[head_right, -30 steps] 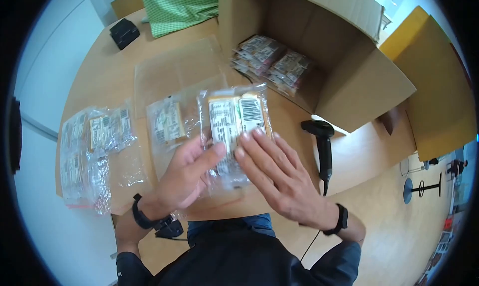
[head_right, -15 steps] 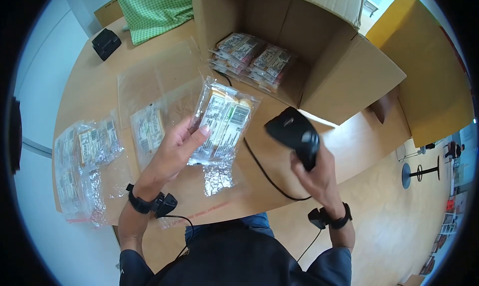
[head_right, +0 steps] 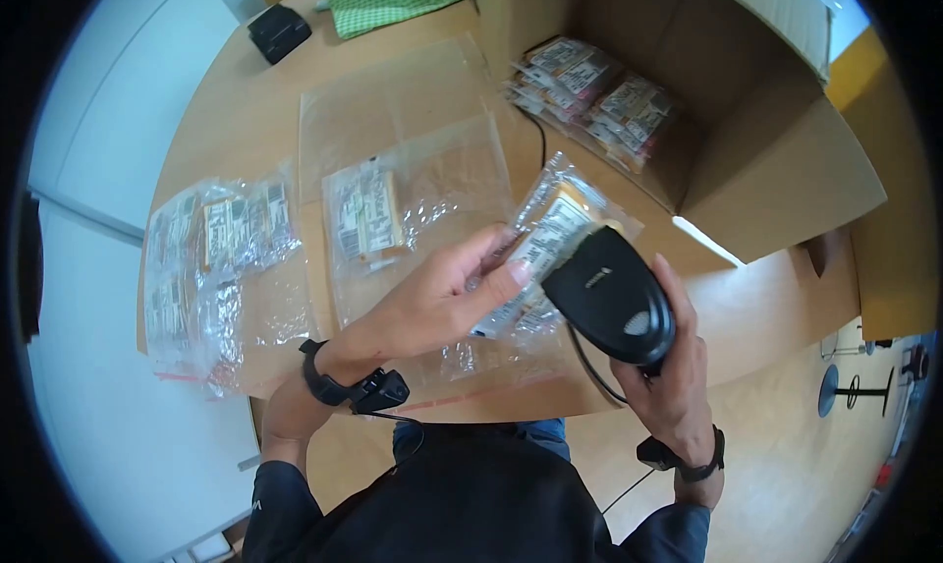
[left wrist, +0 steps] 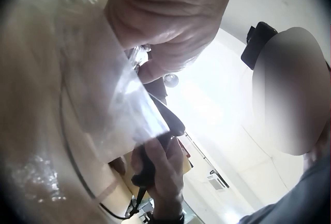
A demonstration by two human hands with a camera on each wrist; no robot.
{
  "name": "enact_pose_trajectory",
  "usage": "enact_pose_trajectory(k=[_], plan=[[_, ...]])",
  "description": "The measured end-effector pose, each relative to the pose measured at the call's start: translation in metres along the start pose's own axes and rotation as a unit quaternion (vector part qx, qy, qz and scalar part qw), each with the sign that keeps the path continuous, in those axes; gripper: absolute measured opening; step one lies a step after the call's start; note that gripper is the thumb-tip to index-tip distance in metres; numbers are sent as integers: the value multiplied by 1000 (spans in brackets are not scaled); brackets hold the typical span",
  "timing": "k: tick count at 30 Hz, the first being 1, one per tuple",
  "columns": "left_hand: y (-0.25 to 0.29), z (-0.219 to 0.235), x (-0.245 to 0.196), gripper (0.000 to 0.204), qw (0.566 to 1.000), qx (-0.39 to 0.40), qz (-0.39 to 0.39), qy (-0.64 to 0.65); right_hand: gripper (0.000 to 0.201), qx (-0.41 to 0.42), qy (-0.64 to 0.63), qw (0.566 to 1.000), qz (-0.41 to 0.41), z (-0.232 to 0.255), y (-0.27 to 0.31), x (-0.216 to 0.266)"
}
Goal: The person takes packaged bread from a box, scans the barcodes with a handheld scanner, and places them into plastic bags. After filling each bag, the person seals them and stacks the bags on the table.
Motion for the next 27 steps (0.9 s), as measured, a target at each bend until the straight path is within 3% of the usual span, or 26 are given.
enact_pose_trajectory(k=[1,2,3,6,11,13,14,15,16,17,18,19,20,21,23,24,25,26,27], plan=[[4,-3,1,38,1000,8,6,11,92,-15,16,1000,-1,0,4,-3],[11,-7,8,36,1000,-1,-16,18,91,-37,-98,992,-68,1,9,-8],[22,-11,10,36,1000,-10,-13,19,88,-69,-122,983,-120,3,9,-13],[53,-21,14,35,986,-73,-9,149,79,-37,-18,978,-206,8,2,-35],[83,-36,2,34,971,-72,31,225,72,-13,53,983,-175,2,-7,-74],[88,-42,1,37,965,-83,22,246,78,-14,42,966,-257,6,-8,-77],[90,-43,1,37,966,-86,19,245,78,-14,42,967,-252,7,-5,-68],[90,-43,2,40,968,-94,2,234,86,-69,160,978,-115,11,0,-38],[91,-43,3,43,969,-103,-14,223,95,-121,272,954,26,10,9,-4],[90,-46,4,43,969,-107,-16,224,112,-16,59,998,23,-1,17,18],[89,-52,5,47,981,-79,-12,175,117,48,93,988,111,-16,24,48],[86,-54,-4,51,991,-48,-7,125,97,133,98,974,153,-34,27,68],[91,-57,-19,58,999,-27,18,36,86,84,115,968,207,-48,29,68],[93,-58,-19,58,999,-20,19,36,74,34,133,956,260,-60,30,65],[101,-62,-24,59,994,4,-86,60,66,19,135,956,259,-47,24,62],[109,-56,-32,62,983,-32,-168,-65,59,6,133,955,265,-39,23,61],[111,-52,-32,62,983,-28,-172,-59,59,6,140,955,262,-34,28,57],[115,-43,-43,59,931,-108,-250,-242,58,-19,93,971,219,-26,35,49],[122,-38,-54,57,835,-185,-315,-412,57,-44,46,982,175,-19,39,41]])
Point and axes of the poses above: each hand's wrist, its own y-axis away from the middle knuckle, its own z-axis out of the back of the hand, x = y × z, the point moved 5 cm from there along -y, towards the middle knuckle, and after that the axes turned 4 degrees about -z, right-handed, at the moved point
